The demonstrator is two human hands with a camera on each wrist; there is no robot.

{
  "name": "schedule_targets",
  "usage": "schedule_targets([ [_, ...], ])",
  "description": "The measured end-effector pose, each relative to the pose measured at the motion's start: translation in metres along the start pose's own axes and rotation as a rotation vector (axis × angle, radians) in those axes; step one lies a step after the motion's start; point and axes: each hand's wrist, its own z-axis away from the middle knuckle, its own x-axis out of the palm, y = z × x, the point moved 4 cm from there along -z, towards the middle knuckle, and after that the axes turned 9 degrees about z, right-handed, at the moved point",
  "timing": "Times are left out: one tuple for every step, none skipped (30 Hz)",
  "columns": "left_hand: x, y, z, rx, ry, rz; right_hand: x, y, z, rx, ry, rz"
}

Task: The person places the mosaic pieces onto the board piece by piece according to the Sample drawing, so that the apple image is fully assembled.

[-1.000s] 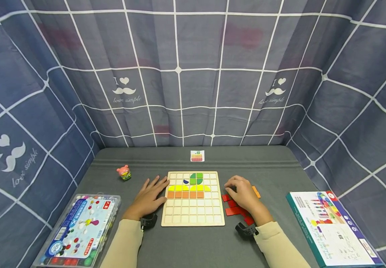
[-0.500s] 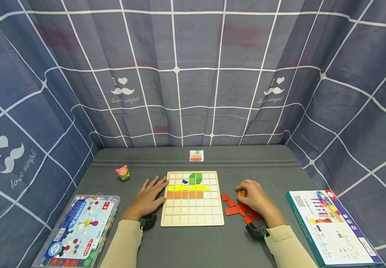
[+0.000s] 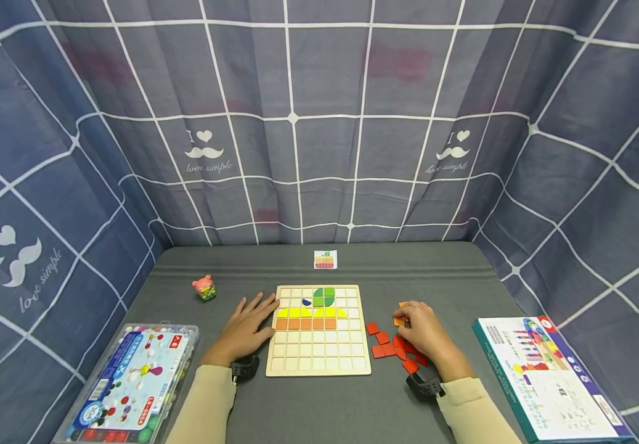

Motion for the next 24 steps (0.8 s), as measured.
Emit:
schedule_targets([
  [0.0,0.0,0.0,0.001,0.0,0.003,0.0,0.0,0.0,-0.004,0.009,0.002],
  [0.0,-0.001,0.0,0.001,0.001,0.003,0.0,0.0,0.0,-0.01,0.019,0.004],
  [0.001,-0.001,0.0,0.003,0.003,0.001,0.001,-0.001,0.0,-0.015,0.027,0.006],
  [0.001,-0.001,0.001,0.003,0.005,-0.001,0.001,-0.001,0.001,-0.023,0.037,0.007],
  [0.001,-0.001,0.001,0.005,0.009,0.001,0.001,-0.001,0.001,-0.029,0.047,0.009],
  [0.001,-0.001,0.001,0.005,0.008,0.002,0.001,-0.002,0.001,-0.033,0.055,0.008],
  [0.001,0.0,0.001,0.008,0.009,0.001,0.002,-0.003,0.002,-0.038,0.065,0.009],
  [0.0,0.0,0.001,0.013,0.013,0.0,0.002,-0.004,0.001,-0.047,0.076,0.01],
  [0.0,0.001,0.001,0.016,0.015,0.0,0.003,-0.005,0.001,-0.053,0.087,0.011],
  [0.0,0.001,0.001,0.021,0.019,-0.001,0.004,-0.006,0.001,-0.059,0.093,0.016],
  [-0.001,0.001,0.001,0.022,0.019,-0.001,0.005,-0.007,0.0,-0.062,0.098,0.013],
  [-0.001,0.001,0.0,0.021,0.018,-0.005,0.006,-0.009,-0.001,-0.068,0.101,0.01],
  [-0.001,0.001,0.0,0.019,0.018,-0.008,0.006,-0.012,-0.002,-0.074,0.102,0.008],
  [-0.001,0.0,0.0,0.017,0.02,-0.01,0.007,-0.014,-0.003,-0.083,0.101,0.001],
  [-0.001,0.0,0.0,0.016,0.02,-0.009,0.008,-0.017,-0.004,-0.093,0.1,-0.003],
  [0.0,0.0,0.001,0.016,0.022,-0.009,0.009,-0.02,-0.005,-0.103,0.097,-0.015],
  [0.0,0.001,0.001,0.014,0.021,-0.005,0.01,-0.024,-0.006,-0.112,0.095,-0.029],
  [0.0,0.001,0.001,0.018,0.026,-0.005,0.011,-0.027,-0.007,-0.12,0.094,-0.038],
  [0.0,0.001,0.001,0.02,0.03,0.0,0.012,-0.031,-0.008,-0.127,0.092,-0.053],
  [0.0,0.001,0.001,0.024,0.034,0.005,0.013,-0.035,-0.009,-0.134,0.093,-0.064],
  [0.0,0.001,0.001,0.027,0.036,0.006,0.015,-0.039,-0.01,-0.142,0.094,-0.074],
  [0.0,0.001,0.002,0.029,0.038,0.01,0.016,-0.042,-0.011,-0.147,0.092,-0.088],
  [0.0,0.002,0.002,0.032,0.041,0.015,0.017,-0.046,-0.012,-0.154,0.092,-0.099],
  [0.0,0.001,0.002,0.035,0.042,0.013,0.018,-0.05,-0.013,-0.163,0.09,-0.107],
])
